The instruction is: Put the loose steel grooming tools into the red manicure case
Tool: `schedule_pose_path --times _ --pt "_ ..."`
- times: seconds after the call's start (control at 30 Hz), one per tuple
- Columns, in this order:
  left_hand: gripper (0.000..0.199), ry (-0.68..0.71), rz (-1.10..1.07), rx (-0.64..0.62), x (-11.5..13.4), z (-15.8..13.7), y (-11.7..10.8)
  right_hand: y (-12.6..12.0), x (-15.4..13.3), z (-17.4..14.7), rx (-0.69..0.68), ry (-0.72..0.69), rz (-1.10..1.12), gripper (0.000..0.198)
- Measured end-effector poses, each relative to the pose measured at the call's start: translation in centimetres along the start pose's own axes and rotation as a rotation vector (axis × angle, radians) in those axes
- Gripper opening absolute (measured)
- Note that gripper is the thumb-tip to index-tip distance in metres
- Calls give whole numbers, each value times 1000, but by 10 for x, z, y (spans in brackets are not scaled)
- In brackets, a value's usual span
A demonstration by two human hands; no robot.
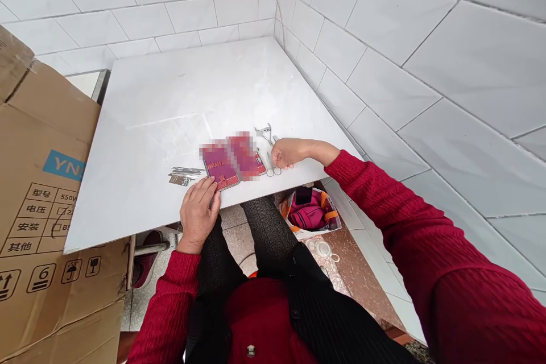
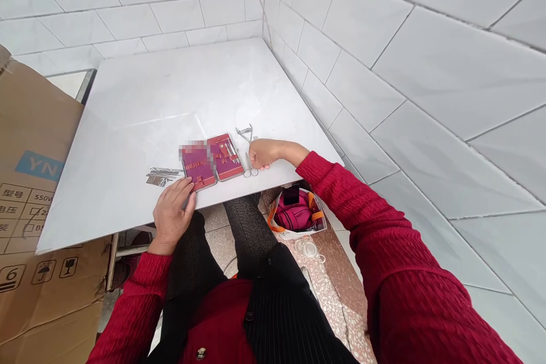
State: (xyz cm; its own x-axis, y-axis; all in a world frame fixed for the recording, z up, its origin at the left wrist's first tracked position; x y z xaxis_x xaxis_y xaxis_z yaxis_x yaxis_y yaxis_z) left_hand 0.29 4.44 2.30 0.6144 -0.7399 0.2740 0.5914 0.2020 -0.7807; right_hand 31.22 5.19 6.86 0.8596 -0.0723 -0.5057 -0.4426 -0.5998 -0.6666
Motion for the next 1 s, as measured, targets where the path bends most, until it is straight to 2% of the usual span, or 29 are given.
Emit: schedule_pose_path --times 0.13,0.23,0.33,0.47,0.57,0.77,1.0 --pt "28 -6 -5 -2 -2 -1 1 -7 12 1 96 99 -138 13" --pt "28 -9 1 3 -2 0 0 -12 4 -2 246 175 -328 13" --pt "28 -4 7 5 0 0 -1 -16 -11 -7 381 190 -376 17" --pt "28 -7 -1 2 1 1 -1 -20 -29 -1 493 106 -263 15" --pt "28 -7 0 0 1 1 -1 -20 -37 14 527 65 -166 15" --pt "27 6 9 -1 2 1 -2 -18 -36 37 493 117 -49 12" --pt "27 21 1 10 1 -1 -2 -21 -26 47 478 85 281 9"
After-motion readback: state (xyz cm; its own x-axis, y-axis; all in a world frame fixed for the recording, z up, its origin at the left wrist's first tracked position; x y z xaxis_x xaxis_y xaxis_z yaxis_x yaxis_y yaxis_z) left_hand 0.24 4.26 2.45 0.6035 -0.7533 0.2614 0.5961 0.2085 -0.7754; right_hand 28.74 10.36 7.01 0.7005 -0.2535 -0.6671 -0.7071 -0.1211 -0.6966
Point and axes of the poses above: each hand's wrist, its own z-axis towards the middle knuckle, its own y-axis out of the palm, x = y × z, the point moved 4 cm from there along z, towards the middle knuckle, and after that the axes turned 2 degrees about -y, right-handed, at the moved point
